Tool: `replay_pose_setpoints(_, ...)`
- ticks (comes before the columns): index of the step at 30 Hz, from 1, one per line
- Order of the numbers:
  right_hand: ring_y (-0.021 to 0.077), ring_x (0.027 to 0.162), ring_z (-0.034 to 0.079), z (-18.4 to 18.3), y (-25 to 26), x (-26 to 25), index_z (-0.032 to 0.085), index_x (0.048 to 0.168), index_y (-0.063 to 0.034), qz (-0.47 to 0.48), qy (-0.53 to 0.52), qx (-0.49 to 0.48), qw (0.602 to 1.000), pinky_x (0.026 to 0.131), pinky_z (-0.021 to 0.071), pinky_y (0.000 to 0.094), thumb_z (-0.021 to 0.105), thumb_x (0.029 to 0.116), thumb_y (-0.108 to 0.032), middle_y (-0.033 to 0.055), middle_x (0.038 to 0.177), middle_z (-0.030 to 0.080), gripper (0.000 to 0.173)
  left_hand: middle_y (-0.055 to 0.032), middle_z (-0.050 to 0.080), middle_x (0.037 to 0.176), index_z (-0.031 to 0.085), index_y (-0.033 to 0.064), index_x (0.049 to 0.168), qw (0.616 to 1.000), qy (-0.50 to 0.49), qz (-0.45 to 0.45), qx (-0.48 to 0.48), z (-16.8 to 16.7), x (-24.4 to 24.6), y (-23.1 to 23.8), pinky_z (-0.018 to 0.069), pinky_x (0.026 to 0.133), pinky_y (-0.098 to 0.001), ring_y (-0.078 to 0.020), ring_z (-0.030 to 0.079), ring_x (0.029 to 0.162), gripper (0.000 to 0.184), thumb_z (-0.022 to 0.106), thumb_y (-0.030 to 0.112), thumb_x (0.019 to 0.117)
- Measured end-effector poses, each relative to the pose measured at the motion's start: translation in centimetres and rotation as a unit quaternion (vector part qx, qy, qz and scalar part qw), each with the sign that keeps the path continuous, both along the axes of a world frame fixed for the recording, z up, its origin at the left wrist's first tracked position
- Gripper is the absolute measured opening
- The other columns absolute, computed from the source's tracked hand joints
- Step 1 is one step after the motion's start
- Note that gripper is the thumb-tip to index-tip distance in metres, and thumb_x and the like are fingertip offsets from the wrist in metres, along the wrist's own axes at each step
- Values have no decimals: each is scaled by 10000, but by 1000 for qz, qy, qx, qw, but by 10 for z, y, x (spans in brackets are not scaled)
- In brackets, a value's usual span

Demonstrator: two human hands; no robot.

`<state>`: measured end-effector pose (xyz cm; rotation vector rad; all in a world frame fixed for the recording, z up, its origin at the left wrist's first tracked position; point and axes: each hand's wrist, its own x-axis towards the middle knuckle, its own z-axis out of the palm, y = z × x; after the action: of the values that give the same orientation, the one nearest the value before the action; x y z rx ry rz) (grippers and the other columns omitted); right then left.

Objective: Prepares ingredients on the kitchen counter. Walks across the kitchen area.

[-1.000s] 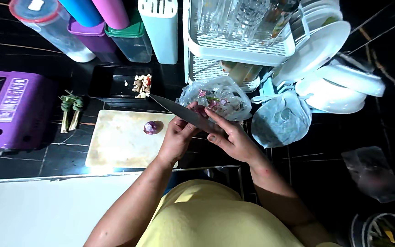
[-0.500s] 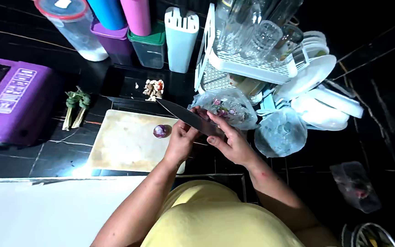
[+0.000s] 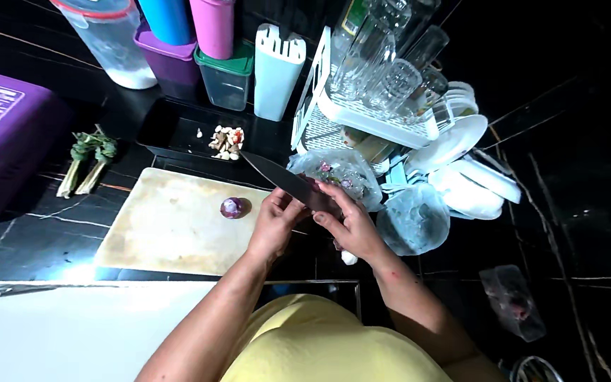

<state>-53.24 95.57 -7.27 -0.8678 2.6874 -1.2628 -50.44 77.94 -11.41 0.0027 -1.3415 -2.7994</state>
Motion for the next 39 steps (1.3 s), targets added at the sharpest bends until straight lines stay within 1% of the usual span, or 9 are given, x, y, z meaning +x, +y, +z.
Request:
replay_pose_setpoints(4,101,895,701,-7,7,-7,585,1294,-68,-54,-6,-47,997,820,606,335,674,985,-367,48,1011,721,439,-102,696,1107,583,17,1298,999,20,-7,-28,-8,-2,28,621,890,-394,-196,714,953,295,595,54,1005)
replay_pose_setpoints(14,64,496,441,9,45,-27,568,1360,-127,-143,-193,-189,952,462,428,222,500,1063,-260,5,777,546,332,-144,699,1076,490,31,1438,992,-19,-123,28,-11,-22,24,609,767,-327,-184,705,837,446,371,216,1050)
replay_pose_setpoints(20,144,564,462,-14,73,-58,263,1640,-243,-175,-254,5,951,529,443,321,507,1080,-389,87,896,586,628,-133,657,1219,428,118,1514,981,-35,-185,41,-8,-33,29,605,870,-366,-214,700,970,510,482,163,1009)
replay_pose_setpoints(26,230,1297,593,-24,69,-71,448,1572,-276,-122,-187,81,971,1061,476,512,475,1102,-328,32,1531,539,474,-149,657,1211,448,73,1496,989,-50,-133,-39,-8,-48,28,618,865,-384,-228,709,962,525,575,14,990)
replay_pose_setpoints(28,249,1222,635,-22,66,-70,438,1576,-212,-144,-176,72,971,1026,502,517,505,1087,-366,91,1457,596,518,-148,663,1207,487,41,1455,991,-50,-115,-54,-10,-52,28,617,865,-386,-229,707,966,479,586,11,987)
replay_pose_setpoints(30,201,763,605,-15,61,-64,430,1575,-208,-148,-173,36,973,689,525,414,541,1070,-376,133,1096,675,544,-143,665,1211,504,33,1436,990,-40,-108,-75,-13,-55,29,615,871,-390,-225,706,970,462,597,16,983)
replay_pose_setpoints(32,110,583,489,-7,56,-55,423,1578,-194,-81,-179,-32,980,544,462,297,558,1058,-308,85,932,637,550,-138,683,1178,523,35,1415,989,-20,-105,-99,-16,-58,29,618,866,-397,-224,712,954,444,617,33,981)
replay_pose_setpoints(36,89,1076,668,0,48,-43,431,1573,-140,27,-119,-31,992,935,570,309,608,1032,-340,73,1385,635,603,-78,710,1089,600,53,1323,988,6,-105,-112,-16,-62,32,607,825,-346,-159,698,898,353,611,78,971)
replay_pose_setpoints(39,115,1121,661,-6,48,-42,418,1582,-154,31,-90,-16,995,967,564,345,606,1030,-388,86,1414,614,628,-46,708,1111,604,74,1346,988,0,-115,-103,-13,-64,31,601,802,-306,-123,685,893,362,614,129,988)
